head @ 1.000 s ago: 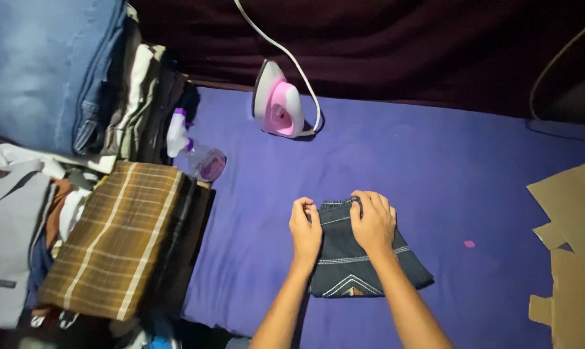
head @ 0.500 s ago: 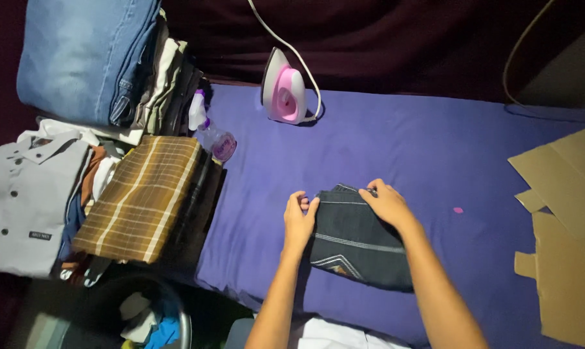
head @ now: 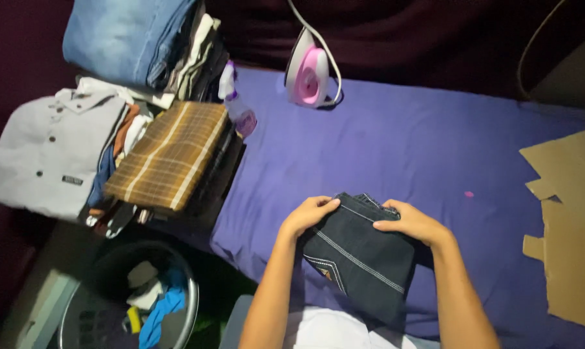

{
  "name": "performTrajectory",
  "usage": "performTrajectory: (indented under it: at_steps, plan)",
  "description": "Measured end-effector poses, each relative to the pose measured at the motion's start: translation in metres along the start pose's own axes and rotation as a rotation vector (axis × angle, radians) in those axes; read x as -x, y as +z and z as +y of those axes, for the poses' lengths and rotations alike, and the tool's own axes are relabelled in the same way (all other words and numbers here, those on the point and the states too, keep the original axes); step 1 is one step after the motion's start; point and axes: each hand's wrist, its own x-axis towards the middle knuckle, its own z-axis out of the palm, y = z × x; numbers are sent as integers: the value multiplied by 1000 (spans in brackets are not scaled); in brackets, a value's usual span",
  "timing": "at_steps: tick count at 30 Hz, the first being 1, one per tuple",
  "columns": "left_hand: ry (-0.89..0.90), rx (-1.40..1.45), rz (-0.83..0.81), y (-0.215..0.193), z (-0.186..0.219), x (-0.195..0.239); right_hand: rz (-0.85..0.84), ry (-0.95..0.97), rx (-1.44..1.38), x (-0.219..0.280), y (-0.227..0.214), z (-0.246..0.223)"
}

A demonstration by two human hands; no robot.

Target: The person is ironing a pair of denim shorts on a flat surface and then folding them.

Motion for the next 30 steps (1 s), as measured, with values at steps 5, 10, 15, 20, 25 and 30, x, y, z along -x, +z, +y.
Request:
performTrajectory:
  at_steps: [5,10,15,20,25,30]
  plan:
    - [-121,432,-326,-14,-26,9,-54,-10,-294,5,12,0]
    - [-12,730,-364,-12,-22,24,-95,-142,-375,-1,-3,-27]
    - [19,587,-262,-9,-30,13,-12,-142,-223,-19,-3,-28]
    - [121,796,-113,-7,-42,8,246,-20,-566,-70,0,73]
    - [58,905,-107,-1,-44,8,105,-35,-759,-59,10,102]
    - [-70,962,-195,-6,-56,28,-165,-109,-770,-63,3,117]
